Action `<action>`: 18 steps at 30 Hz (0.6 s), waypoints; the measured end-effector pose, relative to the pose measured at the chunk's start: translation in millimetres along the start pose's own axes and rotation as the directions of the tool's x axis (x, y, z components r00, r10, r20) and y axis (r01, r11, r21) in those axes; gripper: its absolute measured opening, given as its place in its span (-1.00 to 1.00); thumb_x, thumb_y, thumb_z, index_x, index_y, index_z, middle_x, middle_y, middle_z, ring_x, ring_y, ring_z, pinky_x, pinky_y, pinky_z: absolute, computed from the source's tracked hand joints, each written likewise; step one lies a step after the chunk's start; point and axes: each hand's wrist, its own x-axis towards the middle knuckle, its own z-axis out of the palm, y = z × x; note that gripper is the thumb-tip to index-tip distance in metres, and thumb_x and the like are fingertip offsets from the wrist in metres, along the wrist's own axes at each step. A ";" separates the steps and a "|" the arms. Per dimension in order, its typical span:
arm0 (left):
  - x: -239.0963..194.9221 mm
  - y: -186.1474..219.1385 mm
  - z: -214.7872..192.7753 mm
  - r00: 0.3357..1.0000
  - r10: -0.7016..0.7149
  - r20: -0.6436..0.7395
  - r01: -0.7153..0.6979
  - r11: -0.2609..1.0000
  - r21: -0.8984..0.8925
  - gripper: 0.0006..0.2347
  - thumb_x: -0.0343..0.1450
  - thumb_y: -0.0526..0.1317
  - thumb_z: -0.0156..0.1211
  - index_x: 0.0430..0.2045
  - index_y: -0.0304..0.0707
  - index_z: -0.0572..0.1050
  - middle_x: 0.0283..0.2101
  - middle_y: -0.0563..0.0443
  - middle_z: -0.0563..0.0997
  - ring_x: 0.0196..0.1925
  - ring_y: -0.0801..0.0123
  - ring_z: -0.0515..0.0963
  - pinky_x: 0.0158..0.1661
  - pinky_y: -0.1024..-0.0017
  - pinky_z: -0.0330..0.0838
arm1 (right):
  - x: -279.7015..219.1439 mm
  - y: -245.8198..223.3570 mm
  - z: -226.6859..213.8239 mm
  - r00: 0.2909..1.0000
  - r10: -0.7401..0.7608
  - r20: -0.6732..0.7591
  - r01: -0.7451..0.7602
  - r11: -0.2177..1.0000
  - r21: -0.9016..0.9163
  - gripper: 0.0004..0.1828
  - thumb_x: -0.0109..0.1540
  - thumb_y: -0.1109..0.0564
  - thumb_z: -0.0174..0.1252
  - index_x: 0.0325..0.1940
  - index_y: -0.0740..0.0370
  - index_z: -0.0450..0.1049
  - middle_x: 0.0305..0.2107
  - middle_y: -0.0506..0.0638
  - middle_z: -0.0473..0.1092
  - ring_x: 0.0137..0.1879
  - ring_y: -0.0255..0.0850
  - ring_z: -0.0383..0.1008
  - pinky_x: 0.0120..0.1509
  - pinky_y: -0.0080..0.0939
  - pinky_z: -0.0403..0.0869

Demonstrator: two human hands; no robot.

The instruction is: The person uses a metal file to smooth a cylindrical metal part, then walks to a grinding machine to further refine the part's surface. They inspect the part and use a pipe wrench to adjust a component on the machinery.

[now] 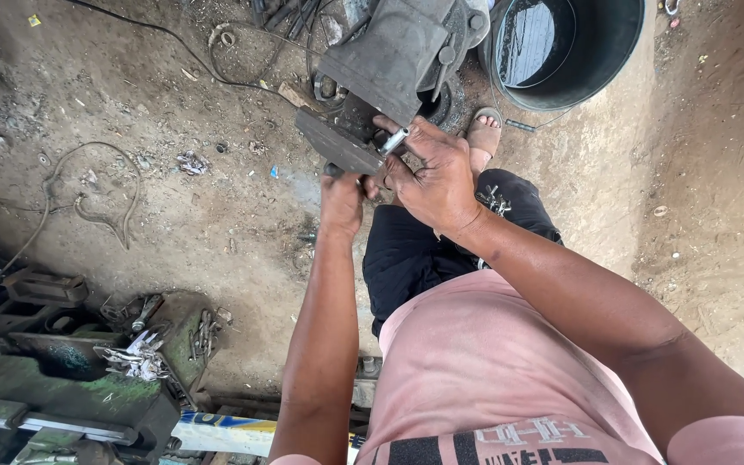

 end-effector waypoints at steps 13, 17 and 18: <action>-19.7 89.4 37.9 0.976 0.076 -0.204 -0.080 0.997 -0.010 -0.89 0.22 -0.39 0.23 -0.44 -0.38 0.56 -0.56 -0.13 0.58 -0.63 0.31 0.54 -0.64 0.45 0.44 | -2.7 -1.9 -0.8 0.996 -0.057 -0.073 0.050 0.994 -0.099 -0.76 0.22 0.44 0.25 -0.05 0.34 0.60 -0.39 0.14 0.44 -0.31 0.05 0.58 -0.17 -0.06 0.52; -31.9 103.4 46.3 0.977 0.132 -0.168 -0.118 0.989 0.094 -0.79 0.28 -0.38 0.23 -0.24 -0.45 0.51 -0.48 -0.12 0.59 -0.57 0.36 0.58 -0.62 0.53 0.44 | -5.4 8.3 -7.7 0.997 -0.060 -0.053 0.056 0.996 -0.067 -0.88 0.23 0.47 0.23 -0.17 0.43 0.57 -0.43 0.15 0.40 -0.36 -0.01 0.49 -0.17 -0.05 0.50; -37.6 107.1 46.1 0.977 0.131 -0.169 -0.116 0.989 0.092 -0.79 0.28 -0.38 0.23 -0.24 -0.45 0.51 -0.48 -0.12 0.59 -0.57 0.36 0.58 -0.62 0.53 0.44 | -9.2 7.3 -9.8 0.997 -0.059 -0.051 0.056 0.996 -0.069 -0.88 0.23 0.47 0.23 -0.17 0.43 0.57 -0.43 0.15 0.40 -0.36 -0.01 0.49 -0.17 -0.05 0.50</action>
